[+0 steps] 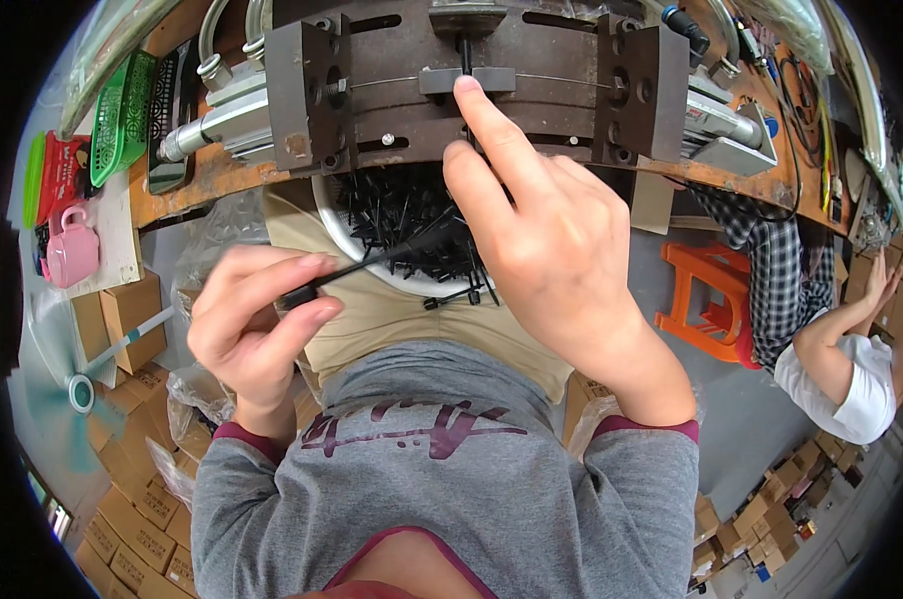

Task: Assembling small black plastic/rubber components using a tabletop mechanical press.

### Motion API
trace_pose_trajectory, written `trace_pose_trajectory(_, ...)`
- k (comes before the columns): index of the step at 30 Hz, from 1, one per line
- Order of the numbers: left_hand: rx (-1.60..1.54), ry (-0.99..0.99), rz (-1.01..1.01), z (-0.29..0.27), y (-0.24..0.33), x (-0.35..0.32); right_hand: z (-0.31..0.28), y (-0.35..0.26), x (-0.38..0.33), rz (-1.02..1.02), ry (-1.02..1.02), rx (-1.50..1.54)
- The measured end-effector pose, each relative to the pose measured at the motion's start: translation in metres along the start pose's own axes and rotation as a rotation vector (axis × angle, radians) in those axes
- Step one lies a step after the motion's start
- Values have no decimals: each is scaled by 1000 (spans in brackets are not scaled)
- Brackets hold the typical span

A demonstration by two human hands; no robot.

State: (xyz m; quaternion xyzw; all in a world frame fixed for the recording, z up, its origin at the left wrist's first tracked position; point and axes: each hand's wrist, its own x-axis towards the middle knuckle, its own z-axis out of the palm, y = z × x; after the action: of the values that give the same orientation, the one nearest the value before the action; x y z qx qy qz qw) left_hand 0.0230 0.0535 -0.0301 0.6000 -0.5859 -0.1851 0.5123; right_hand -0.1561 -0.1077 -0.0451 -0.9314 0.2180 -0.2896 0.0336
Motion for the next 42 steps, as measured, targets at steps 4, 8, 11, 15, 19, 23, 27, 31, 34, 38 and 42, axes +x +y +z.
trace_pose_trajectory(4, -160, 93, -37, 3, 8, 11, -9, -4, 8, 76, -79, 0)
trace_pose_trajectory(8, -111, 74, -72, 9, 12, 16, -9, -6, 9, 74, -92, -35)
trace_pose_trajectory(11, 217, 55, 141, 15, 13, 28, -12, -6, 10, 97, -95, -2)
trace_pose_trajectory(15, 202, 102, 230, 46, -6, 37, -17, -1, 10, 126, -82, 139)
trace_pose_trajectory(19, 483, 35, 325, 62, -14, 51, -37, 11, 11, 143, 22, 321)
trace_pose_trajectory(23, 676, 11, 309, 71, -9, 59, -43, 9, -13, 239, 77, 490)
trace_pose_trajectory(27, 681, -30, 298, 69, -6, 65, -44, 1, -38, 147, -184, 642)
trace_pose_trajectory(31, 685, -47, 278, 67, -4, 64, -10, -1, -65, 129, -323, 655)
trace_pose_trajectory(34, 613, -22, 324, 64, -8, 62, 16, 6, -81, 133, -294, 408)
trace_pose_trajectory(38, 473, -49, 424, 59, -28, 17, 36, 24, -120, 246, -225, 291)
trace_pose_trajectory(42, 403, -404, 397, 100, -82, -50, 50, 30, -156, 317, -235, 264)
